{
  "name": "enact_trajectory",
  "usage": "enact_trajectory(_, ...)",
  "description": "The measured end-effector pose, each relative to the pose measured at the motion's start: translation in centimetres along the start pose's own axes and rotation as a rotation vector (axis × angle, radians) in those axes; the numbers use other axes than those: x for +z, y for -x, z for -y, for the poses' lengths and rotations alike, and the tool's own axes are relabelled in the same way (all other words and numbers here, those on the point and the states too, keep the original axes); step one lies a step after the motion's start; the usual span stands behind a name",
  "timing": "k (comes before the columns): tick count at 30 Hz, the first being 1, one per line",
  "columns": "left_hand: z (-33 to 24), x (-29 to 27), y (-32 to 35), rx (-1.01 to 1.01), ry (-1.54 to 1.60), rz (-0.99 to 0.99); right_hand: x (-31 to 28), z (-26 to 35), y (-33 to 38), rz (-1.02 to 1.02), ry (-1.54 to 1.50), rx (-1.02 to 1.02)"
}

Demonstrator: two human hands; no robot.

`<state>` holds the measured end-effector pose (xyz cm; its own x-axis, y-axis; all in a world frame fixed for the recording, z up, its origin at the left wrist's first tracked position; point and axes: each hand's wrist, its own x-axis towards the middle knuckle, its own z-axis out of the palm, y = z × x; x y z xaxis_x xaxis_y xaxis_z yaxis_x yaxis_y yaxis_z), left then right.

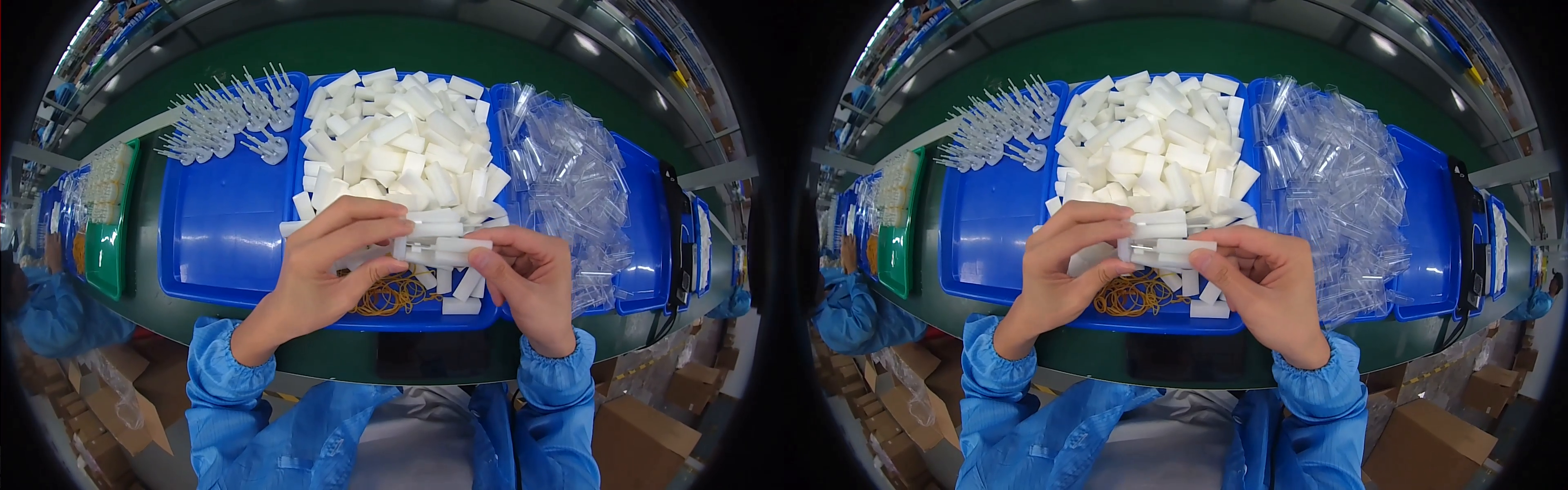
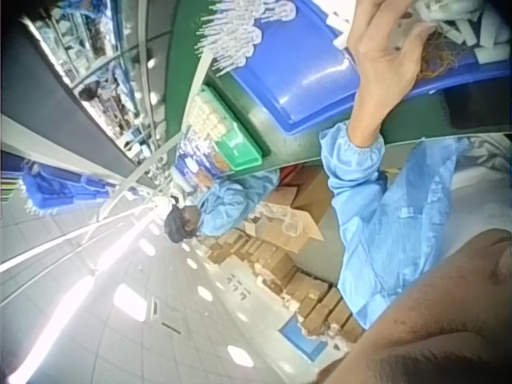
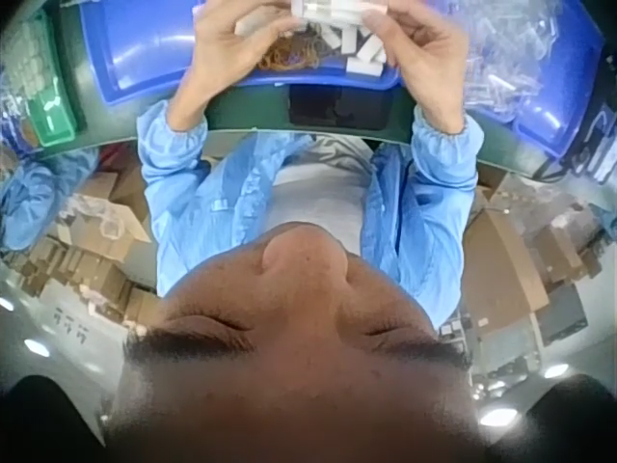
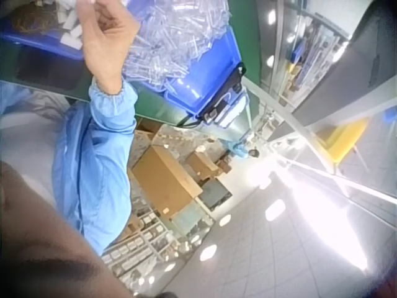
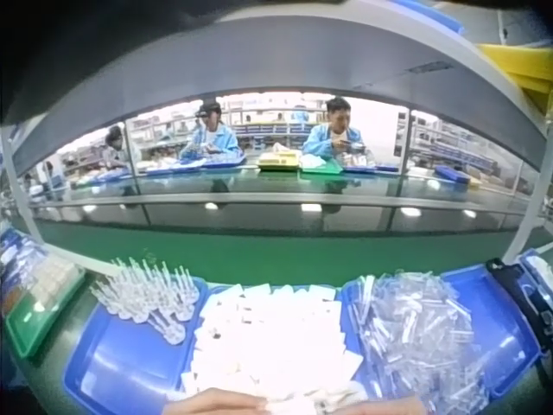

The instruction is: The person assembles parts by placing foam blocks and plastic sleeves onto a pronged base, securing the assembly with a rubber band, and placing the finished unit onto a tray.

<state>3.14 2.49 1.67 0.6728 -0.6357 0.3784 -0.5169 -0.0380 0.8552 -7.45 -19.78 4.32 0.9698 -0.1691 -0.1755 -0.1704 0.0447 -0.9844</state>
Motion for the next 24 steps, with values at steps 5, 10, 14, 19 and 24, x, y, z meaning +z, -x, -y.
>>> enact_trajectory(5, -0.5, 0.0, 0.0, 0.075, -0.119, 0.009, 0.9, 0.4, 0.4, -0.021, 0.005, -0.032)
enact_trajectory(10, -0.3, 0.1, 0.1, 0.087, -0.169, -0.025, 1.2, 0.0, 0.2, -0.114, -0.010, -0.050)
enact_trajectory(14, -0.4, 0.1, 0.1, 0.106, -0.193, -0.025, 1.4, 0.1, 0.5, -0.119, 0.019, -0.010)
enact_trajectory(19, -0.2, 0.3, 0.2, 0.097, -0.173, 0.003, 2.2, -0.2, 0.9, -0.137, 0.087, -0.061)
enact_trajectory(24, -0.5, 0.1, 0.2, 0.066, -0.085, -0.025, 1.4, -0.8, 0.2, -0.284, 0.258, -0.339)
